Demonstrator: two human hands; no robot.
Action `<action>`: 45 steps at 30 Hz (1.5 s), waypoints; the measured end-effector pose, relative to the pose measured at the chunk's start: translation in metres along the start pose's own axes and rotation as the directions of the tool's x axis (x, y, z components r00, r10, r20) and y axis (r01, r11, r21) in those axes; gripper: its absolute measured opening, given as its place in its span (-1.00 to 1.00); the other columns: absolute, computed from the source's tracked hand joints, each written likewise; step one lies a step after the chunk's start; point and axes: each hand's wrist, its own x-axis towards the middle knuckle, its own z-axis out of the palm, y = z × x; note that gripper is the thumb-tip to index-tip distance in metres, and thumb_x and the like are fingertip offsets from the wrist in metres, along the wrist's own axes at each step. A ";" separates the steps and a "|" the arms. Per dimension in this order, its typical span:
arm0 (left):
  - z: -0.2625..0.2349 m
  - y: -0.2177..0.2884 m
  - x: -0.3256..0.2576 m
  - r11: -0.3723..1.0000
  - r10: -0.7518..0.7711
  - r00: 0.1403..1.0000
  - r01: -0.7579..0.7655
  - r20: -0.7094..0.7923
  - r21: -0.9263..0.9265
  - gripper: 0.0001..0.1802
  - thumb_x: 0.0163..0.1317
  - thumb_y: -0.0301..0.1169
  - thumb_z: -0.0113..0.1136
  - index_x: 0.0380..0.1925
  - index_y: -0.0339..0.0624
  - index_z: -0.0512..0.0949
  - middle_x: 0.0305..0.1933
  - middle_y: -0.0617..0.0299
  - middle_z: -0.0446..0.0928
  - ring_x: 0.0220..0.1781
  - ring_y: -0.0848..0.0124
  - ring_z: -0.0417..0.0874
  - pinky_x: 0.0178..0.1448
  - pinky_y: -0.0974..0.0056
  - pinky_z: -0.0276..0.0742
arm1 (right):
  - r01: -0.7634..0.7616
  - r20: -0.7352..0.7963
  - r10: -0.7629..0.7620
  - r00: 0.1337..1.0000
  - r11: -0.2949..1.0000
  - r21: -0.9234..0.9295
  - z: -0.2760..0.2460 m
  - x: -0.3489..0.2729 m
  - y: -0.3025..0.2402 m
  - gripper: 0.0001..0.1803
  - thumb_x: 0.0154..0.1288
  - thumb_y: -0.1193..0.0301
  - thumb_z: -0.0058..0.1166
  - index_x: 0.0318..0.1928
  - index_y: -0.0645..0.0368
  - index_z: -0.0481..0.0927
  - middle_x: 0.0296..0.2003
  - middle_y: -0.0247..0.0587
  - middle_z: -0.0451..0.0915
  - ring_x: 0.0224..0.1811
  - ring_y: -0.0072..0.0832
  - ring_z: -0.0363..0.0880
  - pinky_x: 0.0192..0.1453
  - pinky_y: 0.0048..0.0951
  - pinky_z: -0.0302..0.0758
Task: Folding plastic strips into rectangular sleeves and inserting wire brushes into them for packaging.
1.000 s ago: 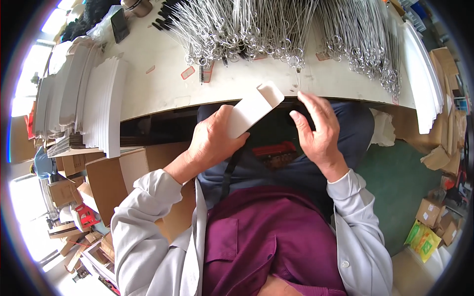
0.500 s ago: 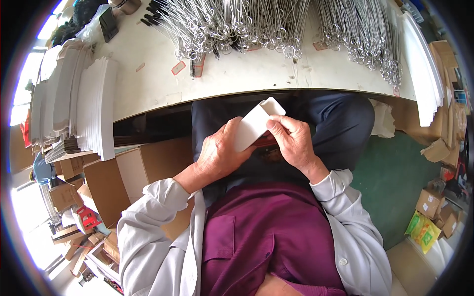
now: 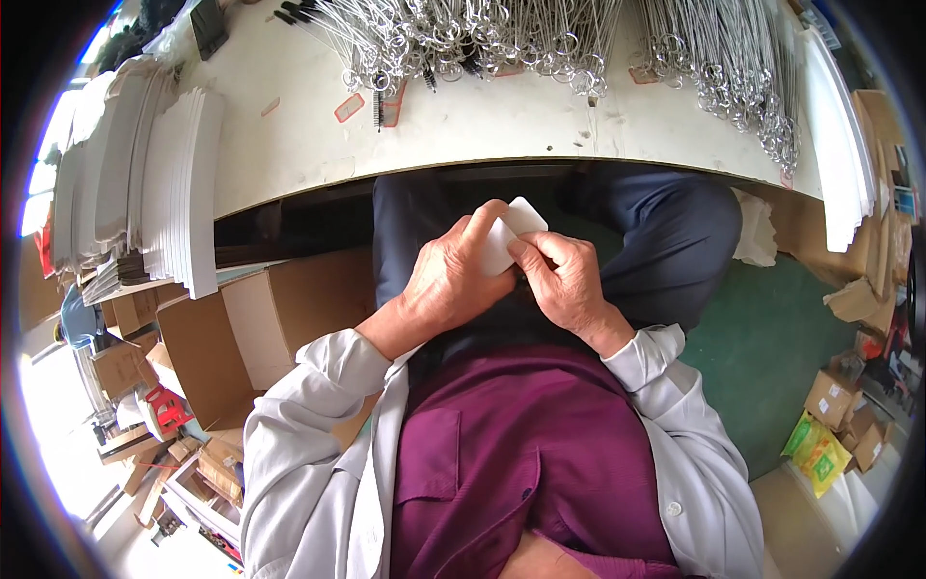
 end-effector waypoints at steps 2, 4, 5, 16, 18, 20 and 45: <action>0.001 -0.001 -0.002 0.999 0.009 1.000 -0.008 -0.017 0.045 -0.25 0.07 -0.36 0.45 0.29 -0.03 0.34 -0.09 -0.14 0.66 -0.15 -0.17 0.76 -0.12 -0.08 0.74 | 0.058 -0.028 -0.058 0.998 0.998 0.004 0.002 -0.001 0.003 -0.81 0.47 0.42 0.22 -0.23 0.33 0.70 -0.48 0.02 0.67 -0.48 -0.18 0.70 -0.39 -0.30 0.54; 0.002 0.000 -0.004 0.996 0.020 0.999 -0.017 -0.034 0.089 -0.25 0.07 -0.36 0.45 0.29 -0.02 0.34 -0.12 -0.13 0.65 -0.18 -0.16 0.76 -0.15 -0.08 0.75 | 0.052 -0.030 -0.052 0.998 0.999 -0.003 0.004 -0.003 0.002 -0.82 0.47 0.42 0.23 -0.23 0.32 0.70 -0.46 0.03 0.68 -0.47 -0.17 0.71 -0.38 -0.29 0.55; 0.000 0.002 -0.005 0.992 0.019 1.000 -0.016 -0.024 0.124 -0.28 0.08 -0.35 0.44 0.27 -0.02 0.36 -0.14 -0.12 0.65 -0.21 -0.15 0.76 -0.18 -0.08 0.75 | 0.047 -0.034 -0.047 0.998 0.999 -0.012 0.005 -0.004 0.002 -0.83 0.46 0.43 0.23 -0.22 0.32 0.70 -0.45 0.03 0.68 -0.46 -0.16 0.71 -0.38 -0.29 0.56; 0.001 0.000 -0.008 0.994 0.026 0.999 -0.024 -0.021 0.103 -0.40 0.12 -0.33 0.44 0.16 -0.06 0.42 -0.16 -0.09 0.64 -0.24 -0.15 0.76 -0.21 -0.08 0.75 | -0.006 -0.074 0.020 0.997 0.982 0.191 0.015 -0.011 0.011 -0.49 0.44 0.45 0.29 0.29 0.30 0.42 -0.30 0.03 0.76 -0.24 -0.35 0.81 -0.17 -0.45 0.67; -0.002 0.002 -0.007 0.998 -0.042 0.998 0.040 0.038 0.052 -0.42 0.12 -0.38 0.46 0.15 -0.08 0.45 -0.01 -0.11 0.66 -0.05 -0.13 0.77 -0.05 -0.01 0.75 | -0.031 -0.077 0.053 0.996 0.965 0.262 0.017 -0.012 0.012 -0.42 0.43 0.45 0.30 0.35 0.30 0.37 -0.29 0.05 0.76 -0.25 -0.35 0.81 -0.18 -0.44 0.67; 0.000 -0.002 -0.007 0.999 -0.013 1.000 0.012 0.026 0.030 -0.44 0.13 -0.35 0.45 0.12 -0.09 0.44 -0.07 -0.12 0.66 -0.12 -0.15 0.76 -0.11 -0.05 0.74 | -0.154 -0.093 0.217 0.972 0.882 0.445 0.018 -0.013 0.011 -0.42 0.43 0.44 0.31 0.36 0.33 0.41 -0.28 0.05 0.77 -0.25 -0.36 0.81 -0.19 -0.42 0.67; 0.029 -0.015 -0.024 0.999 -0.036 0.979 0.041 -0.203 0.020 -0.31 0.08 -0.28 0.55 0.18 -0.26 0.46 -0.11 -0.14 0.70 -0.11 -0.08 0.79 -0.06 0.00 0.74 | -0.247 0.002 0.250 0.968 0.955 0.161 0.021 0.000 -0.002 -0.83 0.43 0.47 0.31 -0.12 0.32 0.63 -0.36 -0.15 0.79 -0.32 -0.64 0.73 -0.23 -0.56 0.65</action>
